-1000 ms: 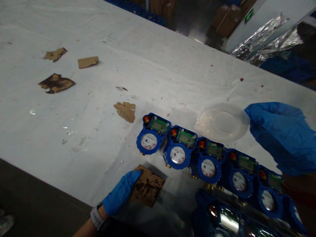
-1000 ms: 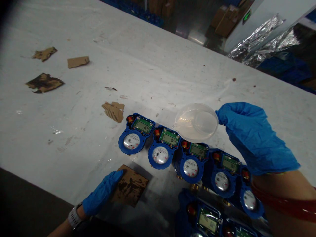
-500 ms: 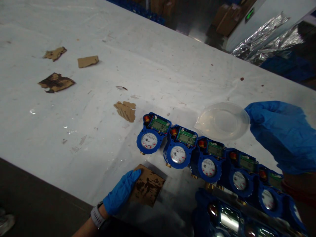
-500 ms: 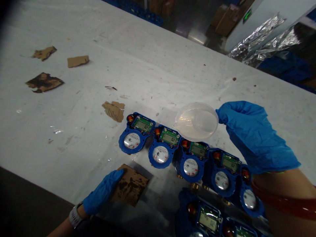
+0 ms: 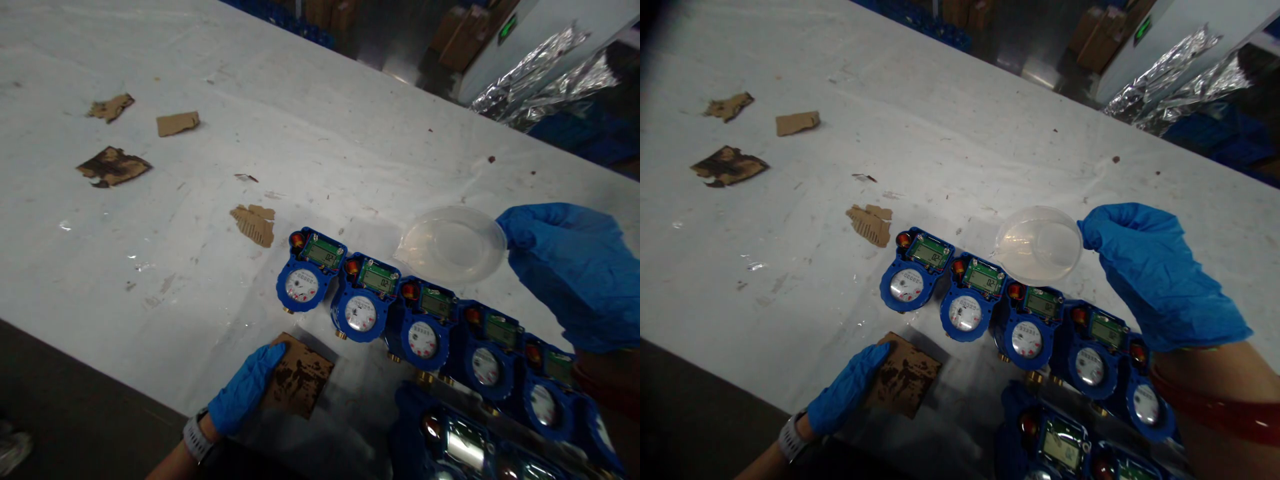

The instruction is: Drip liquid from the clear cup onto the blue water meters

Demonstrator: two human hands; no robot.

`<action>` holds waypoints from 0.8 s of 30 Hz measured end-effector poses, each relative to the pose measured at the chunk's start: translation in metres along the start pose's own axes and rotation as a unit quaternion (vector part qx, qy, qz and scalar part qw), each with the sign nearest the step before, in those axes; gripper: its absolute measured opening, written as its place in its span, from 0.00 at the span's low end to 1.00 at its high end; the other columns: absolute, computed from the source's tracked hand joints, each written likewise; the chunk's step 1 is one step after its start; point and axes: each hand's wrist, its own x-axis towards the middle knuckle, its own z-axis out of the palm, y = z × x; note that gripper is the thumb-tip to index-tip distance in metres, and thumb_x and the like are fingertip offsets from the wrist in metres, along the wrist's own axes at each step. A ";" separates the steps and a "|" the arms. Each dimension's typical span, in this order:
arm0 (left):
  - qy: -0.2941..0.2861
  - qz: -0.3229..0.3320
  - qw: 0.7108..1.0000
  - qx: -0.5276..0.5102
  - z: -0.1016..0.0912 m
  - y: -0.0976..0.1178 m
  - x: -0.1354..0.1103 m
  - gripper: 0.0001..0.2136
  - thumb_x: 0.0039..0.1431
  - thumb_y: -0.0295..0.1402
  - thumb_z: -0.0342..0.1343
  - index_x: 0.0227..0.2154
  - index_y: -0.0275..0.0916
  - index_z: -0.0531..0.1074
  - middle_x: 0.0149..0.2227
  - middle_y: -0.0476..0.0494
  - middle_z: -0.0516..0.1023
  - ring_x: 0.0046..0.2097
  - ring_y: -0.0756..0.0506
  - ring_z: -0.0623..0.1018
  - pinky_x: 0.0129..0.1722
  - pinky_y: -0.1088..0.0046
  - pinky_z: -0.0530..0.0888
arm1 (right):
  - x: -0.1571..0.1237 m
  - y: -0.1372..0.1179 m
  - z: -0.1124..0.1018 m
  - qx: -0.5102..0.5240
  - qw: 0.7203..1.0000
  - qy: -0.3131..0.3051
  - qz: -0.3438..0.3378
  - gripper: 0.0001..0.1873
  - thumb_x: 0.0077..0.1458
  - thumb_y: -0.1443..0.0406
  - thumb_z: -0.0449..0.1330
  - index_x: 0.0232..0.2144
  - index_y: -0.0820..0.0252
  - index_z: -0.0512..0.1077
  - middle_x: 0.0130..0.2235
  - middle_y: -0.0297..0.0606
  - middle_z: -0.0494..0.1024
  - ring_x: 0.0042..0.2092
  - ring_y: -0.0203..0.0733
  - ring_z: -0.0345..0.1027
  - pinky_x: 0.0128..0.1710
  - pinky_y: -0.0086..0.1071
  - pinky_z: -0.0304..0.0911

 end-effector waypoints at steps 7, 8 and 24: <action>-0.025 -0.027 0.999 -0.013 -0.008 0.003 0.001 0.26 0.68 0.53 0.46 0.60 0.48 0.75 0.64 0.42 0.77 0.62 0.36 0.77 0.64 0.56 0.71 | 0.001 0.001 0.000 0.028 1.000 -0.010 -0.011 0.06 0.36 0.67 0.63 0.21 0.59 0.68 0.24 0.32 0.68 0.27 0.31 0.57 0.27 0.29 0.55; -0.027 -0.024 0.999 -0.012 -0.007 0.003 0.001 0.26 0.68 0.53 0.45 0.60 0.49 0.75 0.64 0.42 0.77 0.62 0.36 0.77 0.64 0.55 0.71 | 0.003 0.001 0.000 0.030 0.999 -0.011 -0.010 0.06 0.36 0.67 0.63 0.21 0.59 0.69 0.24 0.31 0.68 0.27 0.31 0.57 0.27 0.29 0.55; -0.008 -0.028 0.999 -0.024 -0.002 0.001 -0.001 0.25 0.69 0.50 0.47 0.60 0.46 0.75 0.63 0.43 0.78 0.62 0.35 0.78 0.64 0.56 0.71 | 0.000 0.001 -0.001 0.026 1.000 -0.002 0.005 0.05 0.38 0.68 0.62 0.22 0.58 0.68 0.19 0.30 0.63 0.22 0.31 0.52 0.21 0.29 0.49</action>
